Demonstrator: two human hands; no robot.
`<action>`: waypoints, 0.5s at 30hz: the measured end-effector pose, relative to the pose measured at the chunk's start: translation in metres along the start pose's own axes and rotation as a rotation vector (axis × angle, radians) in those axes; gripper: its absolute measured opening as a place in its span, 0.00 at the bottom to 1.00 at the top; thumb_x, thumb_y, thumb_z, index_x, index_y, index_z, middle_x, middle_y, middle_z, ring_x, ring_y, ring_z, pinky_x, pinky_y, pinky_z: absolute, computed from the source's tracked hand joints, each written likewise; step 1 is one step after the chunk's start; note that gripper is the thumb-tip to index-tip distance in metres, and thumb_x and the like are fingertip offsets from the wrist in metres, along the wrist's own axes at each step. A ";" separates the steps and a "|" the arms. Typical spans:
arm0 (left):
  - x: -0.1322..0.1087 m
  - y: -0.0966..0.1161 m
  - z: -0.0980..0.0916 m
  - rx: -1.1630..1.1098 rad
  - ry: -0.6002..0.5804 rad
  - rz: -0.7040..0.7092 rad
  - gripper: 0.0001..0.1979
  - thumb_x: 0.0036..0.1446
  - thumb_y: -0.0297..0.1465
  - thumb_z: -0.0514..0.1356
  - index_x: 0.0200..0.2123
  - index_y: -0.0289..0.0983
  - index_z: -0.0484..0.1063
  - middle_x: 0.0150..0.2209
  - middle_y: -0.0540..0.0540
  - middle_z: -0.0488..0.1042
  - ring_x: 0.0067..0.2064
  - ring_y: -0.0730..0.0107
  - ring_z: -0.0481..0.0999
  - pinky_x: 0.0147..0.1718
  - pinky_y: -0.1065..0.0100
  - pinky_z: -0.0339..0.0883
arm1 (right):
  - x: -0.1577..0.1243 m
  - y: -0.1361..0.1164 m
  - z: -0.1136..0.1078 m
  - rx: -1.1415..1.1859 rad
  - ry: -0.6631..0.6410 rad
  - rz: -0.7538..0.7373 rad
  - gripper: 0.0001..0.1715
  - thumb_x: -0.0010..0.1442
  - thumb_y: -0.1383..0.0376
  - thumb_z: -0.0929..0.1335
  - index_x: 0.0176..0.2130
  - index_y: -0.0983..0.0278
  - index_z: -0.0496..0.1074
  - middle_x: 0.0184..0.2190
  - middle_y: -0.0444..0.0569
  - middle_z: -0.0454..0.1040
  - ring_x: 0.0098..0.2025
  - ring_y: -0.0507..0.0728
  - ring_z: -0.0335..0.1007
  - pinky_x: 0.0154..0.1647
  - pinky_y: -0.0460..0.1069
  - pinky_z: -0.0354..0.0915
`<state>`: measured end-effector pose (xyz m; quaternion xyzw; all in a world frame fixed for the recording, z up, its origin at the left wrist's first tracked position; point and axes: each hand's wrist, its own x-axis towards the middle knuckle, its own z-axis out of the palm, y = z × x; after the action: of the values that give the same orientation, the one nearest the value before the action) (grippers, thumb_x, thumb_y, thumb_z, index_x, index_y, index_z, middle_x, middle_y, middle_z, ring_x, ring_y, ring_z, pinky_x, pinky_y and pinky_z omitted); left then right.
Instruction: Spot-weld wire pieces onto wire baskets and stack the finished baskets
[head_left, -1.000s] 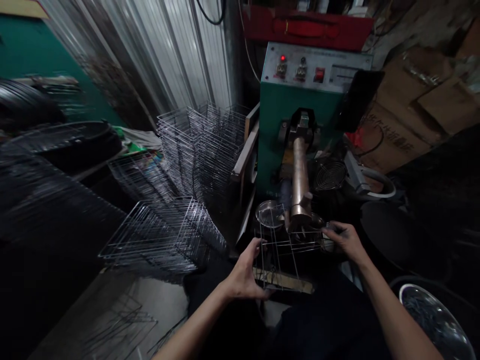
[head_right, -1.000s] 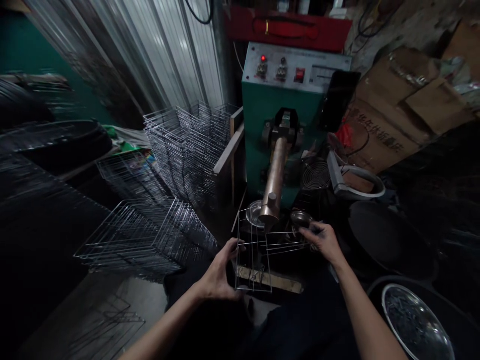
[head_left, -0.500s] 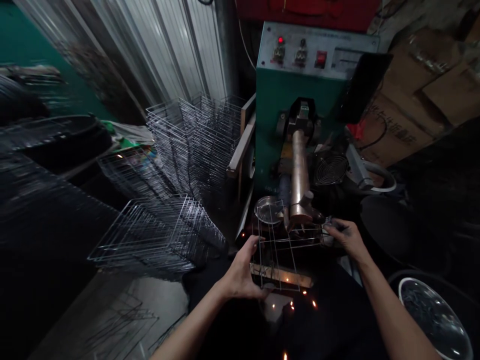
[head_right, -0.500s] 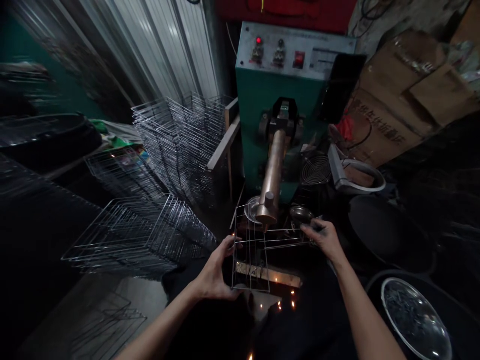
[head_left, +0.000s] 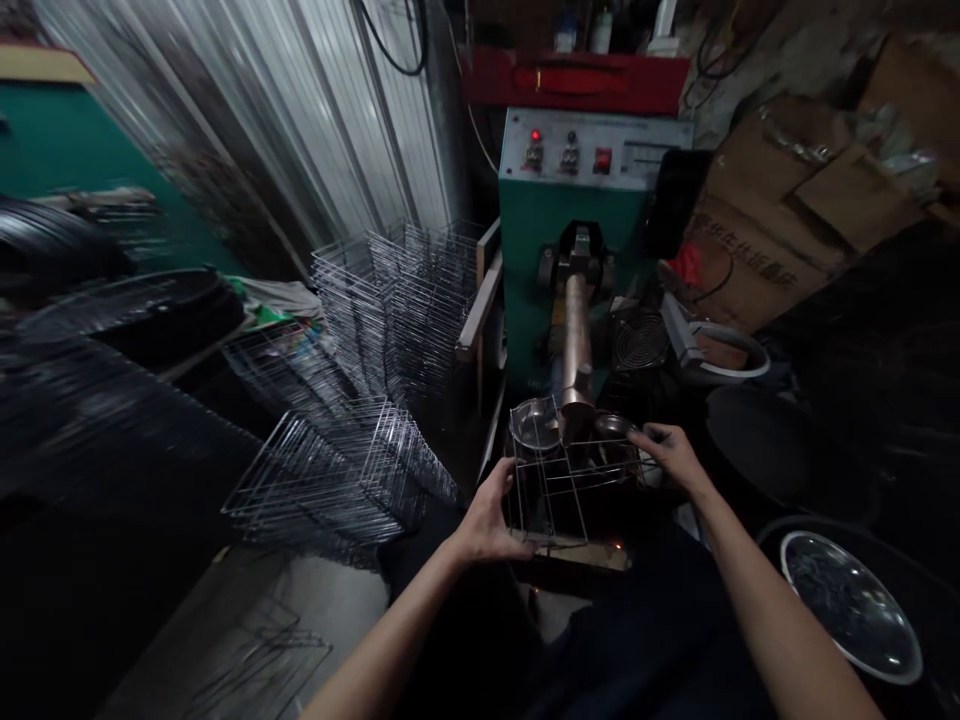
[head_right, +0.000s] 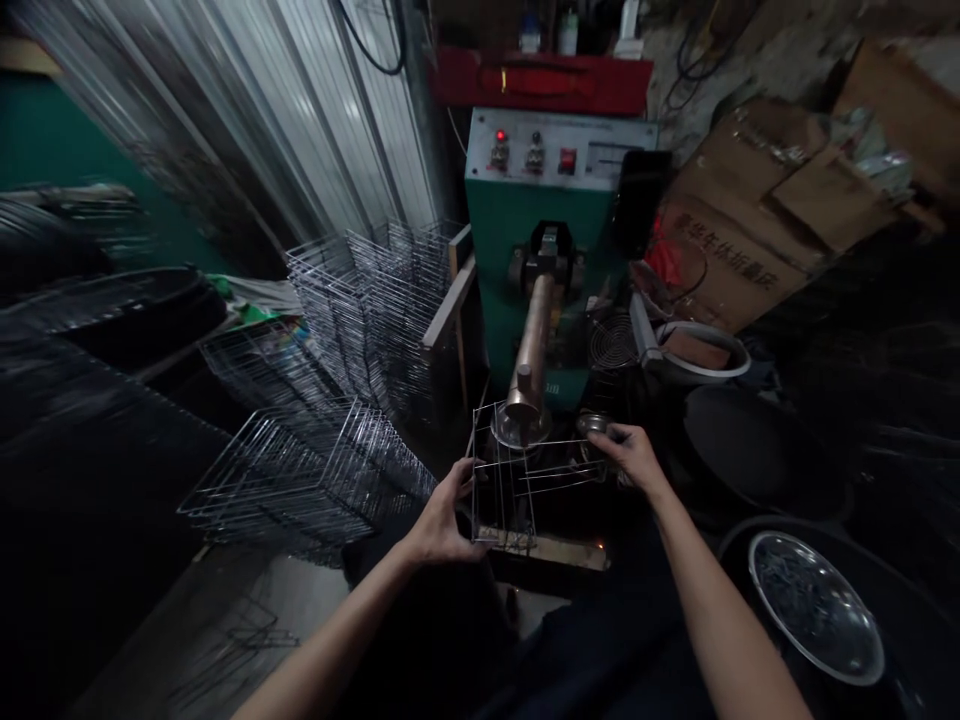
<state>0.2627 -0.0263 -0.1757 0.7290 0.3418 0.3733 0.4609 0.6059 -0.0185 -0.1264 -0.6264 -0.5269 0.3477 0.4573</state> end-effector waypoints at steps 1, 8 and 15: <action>0.000 0.001 0.000 -0.005 -0.004 0.002 0.54 0.32 0.34 0.75 0.63 0.37 0.57 0.60 0.37 0.66 0.63 0.43 0.69 0.66 0.43 0.64 | -0.001 0.000 0.000 0.009 -0.003 -0.001 0.44 0.40 0.30 0.76 0.18 0.61 0.57 0.19 0.39 0.50 0.24 0.50 0.45 0.25 0.47 0.48; 0.005 0.013 -0.001 0.000 -0.016 0.058 0.48 0.34 0.33 0.75 0.60 0.37 0.61 0.55 0.41 0.71 0.55 0.51 0.75 0.61 0.48 0.71 | 0.000 0.001 0.001 -0.010 0.014 -0.035 0.43 0.43 0.31 0.75 0.18 0.61 0.57 0.19 0.39 0.52 0.24 0.50 0.46 0.25 0.47 0.49; -0.025 0.031 -0.002 -0.078 0.017 -0.024 0.48 0.34 0.35 0.75 0.59 0.39 0.60 0.56 0.40 0.70 0.59 0.48 0.73 0.62 0.47 0.68 | -0.023 0.001 -0.025 -0.043 -0.146 -0.048 0.39 0.48 0.32 0.75 0.24 0.64 0.70 0.23 0.46 0.67 0.29 0.55 0.62 0.30 0.48 0.61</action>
<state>0.2537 -0.0568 -0.1523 0.7032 0.3395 0.3871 0.4903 0.6241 -0.0464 -0.1195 -0.5964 -0.5811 0.3701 0.4120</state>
